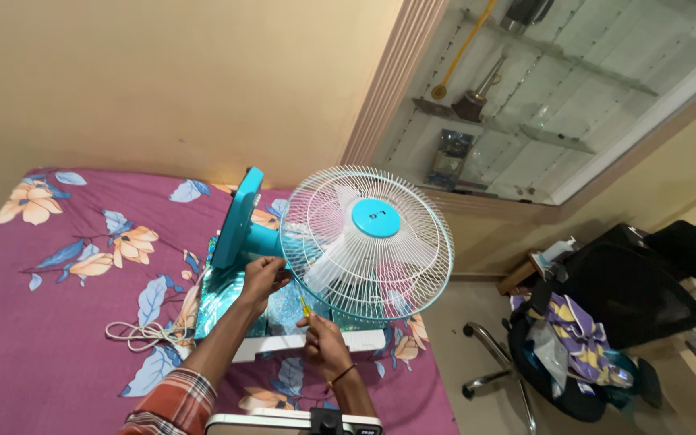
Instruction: The person uses a screwdriver to tighten screws on the base of a teal table fan. They then rotate the fan to access the rear and continue tightening screws on the back panel.
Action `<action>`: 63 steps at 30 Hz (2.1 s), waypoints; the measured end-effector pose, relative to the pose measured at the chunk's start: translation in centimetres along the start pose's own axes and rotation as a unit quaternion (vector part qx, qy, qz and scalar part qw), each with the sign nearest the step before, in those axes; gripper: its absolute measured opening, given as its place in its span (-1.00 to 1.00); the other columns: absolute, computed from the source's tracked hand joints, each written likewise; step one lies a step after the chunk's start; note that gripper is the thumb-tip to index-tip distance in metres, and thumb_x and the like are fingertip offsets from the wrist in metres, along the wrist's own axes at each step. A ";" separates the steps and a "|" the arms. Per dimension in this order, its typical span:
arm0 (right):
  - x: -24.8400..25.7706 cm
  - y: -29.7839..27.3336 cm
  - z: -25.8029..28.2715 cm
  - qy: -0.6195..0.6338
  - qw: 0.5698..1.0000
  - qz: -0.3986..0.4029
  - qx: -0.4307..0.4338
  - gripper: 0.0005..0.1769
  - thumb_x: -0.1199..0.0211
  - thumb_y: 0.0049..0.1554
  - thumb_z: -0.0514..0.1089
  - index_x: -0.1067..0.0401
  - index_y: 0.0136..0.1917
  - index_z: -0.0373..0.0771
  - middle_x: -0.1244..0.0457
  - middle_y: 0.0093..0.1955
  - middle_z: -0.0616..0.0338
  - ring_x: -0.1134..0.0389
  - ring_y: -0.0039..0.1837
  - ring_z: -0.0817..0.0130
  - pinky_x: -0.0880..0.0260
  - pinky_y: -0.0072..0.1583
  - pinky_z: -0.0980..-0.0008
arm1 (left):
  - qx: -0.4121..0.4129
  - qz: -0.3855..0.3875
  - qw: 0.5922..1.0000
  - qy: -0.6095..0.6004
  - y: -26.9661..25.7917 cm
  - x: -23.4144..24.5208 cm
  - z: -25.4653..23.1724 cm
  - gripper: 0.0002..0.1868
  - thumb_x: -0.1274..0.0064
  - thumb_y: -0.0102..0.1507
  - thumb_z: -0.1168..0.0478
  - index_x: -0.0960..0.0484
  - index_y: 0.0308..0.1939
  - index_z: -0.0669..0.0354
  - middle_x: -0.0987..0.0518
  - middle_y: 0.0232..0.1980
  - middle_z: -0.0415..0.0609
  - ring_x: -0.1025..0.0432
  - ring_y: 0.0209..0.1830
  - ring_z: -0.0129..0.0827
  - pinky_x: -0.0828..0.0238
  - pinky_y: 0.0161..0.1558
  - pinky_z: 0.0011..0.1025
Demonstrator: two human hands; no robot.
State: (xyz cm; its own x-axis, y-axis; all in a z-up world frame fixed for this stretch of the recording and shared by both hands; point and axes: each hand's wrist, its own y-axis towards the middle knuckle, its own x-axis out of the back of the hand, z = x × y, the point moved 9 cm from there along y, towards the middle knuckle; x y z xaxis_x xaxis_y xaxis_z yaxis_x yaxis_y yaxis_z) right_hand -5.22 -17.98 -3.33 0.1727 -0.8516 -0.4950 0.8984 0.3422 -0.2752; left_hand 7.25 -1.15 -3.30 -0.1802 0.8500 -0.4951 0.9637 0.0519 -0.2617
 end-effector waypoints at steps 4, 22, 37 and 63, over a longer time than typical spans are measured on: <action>6.1 -1.9 -0.7 -0.176 0.976 -0.122 0.043 -0.65 -0.09 0.35 0.05 -0.49 0.01 -0.27 -0.02 -0.48 0.47 0.03 -0.48 0.65 0.06 -0.41 0.55 | -0.003 -0.023 1.000 0.002 -1.3 -0.3 -0.3 -0.82 -0.14 0.30 0.15 -0.55 -0.16 0.17 -0.60 -0.25 -0.09 -0.55 -0.26 -0.39 -0.55 -0.27 -0.44; 17.5 -11.6 1.2 -0.386 0.858 -0.293 0.171 -0.66 -0.41 0.06 -0.18 -0.59 0.10 -0.34 -0.43 -0.13 0.21 -0.40 -0.10 0.54 -0.40 -0.03 0.48 | 0.018 -0.081 0.993 0.087 -8.5 -5.9 -1.5 0.25 -0.33 0.03 -0.24 0.19 0.57 -0.17 -0.11 0.49 0.14 -0.21 0.40 0.10 -0.41 0.00 0.31; 24.1 -14.0 0.4 -0.135 0.925 -0.325 0.146 -0.88 -0.39 0.05 -0.26 -0.51 -0.18 -0.36 -0.25 -0.34 0.28 -0.17 -0.30 0.53 -0.12 -0.25 0.48 | 0.038 -0.152 0.981 -0.118 -8.0 -7.7 3.1 0.27 -0.20 0.04 -0.35 0.32 0.59 -0.28 -0.21 0.54 0.03 -0.36 0.32 0.15 -0.26 0.12 0.52; 23.3 -11.3 -1.6 -0.479 0.801 -0.358 -0.043 -0.68 -0.46 -0.08 0.04 -0.54 -0.13 -0.16 -0.45 -0.19 0.10 -0.50 -0.08 0.13 -0.49 0.03 0.16 | 0.023 -0.165 0.982 -0.089 -9.1 -7.3 3.4 0.00 0.06 0.17 -0.50 0.14 0.54 -0.37 -0.26 0.44 0.03 -0.37 0.20 0.07 -0.42 0.03 0.42</action>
State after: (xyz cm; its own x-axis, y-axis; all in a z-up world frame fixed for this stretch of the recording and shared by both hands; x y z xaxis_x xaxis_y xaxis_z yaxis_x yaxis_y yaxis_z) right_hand -11.99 -40.99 -13.09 -0.1058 -0.7419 0.6621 0.8815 -0.3781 -0.2829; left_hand -0.88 -9.61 -0.11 -0.5162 0.6851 -0.5139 0.8383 0.2813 -0.4670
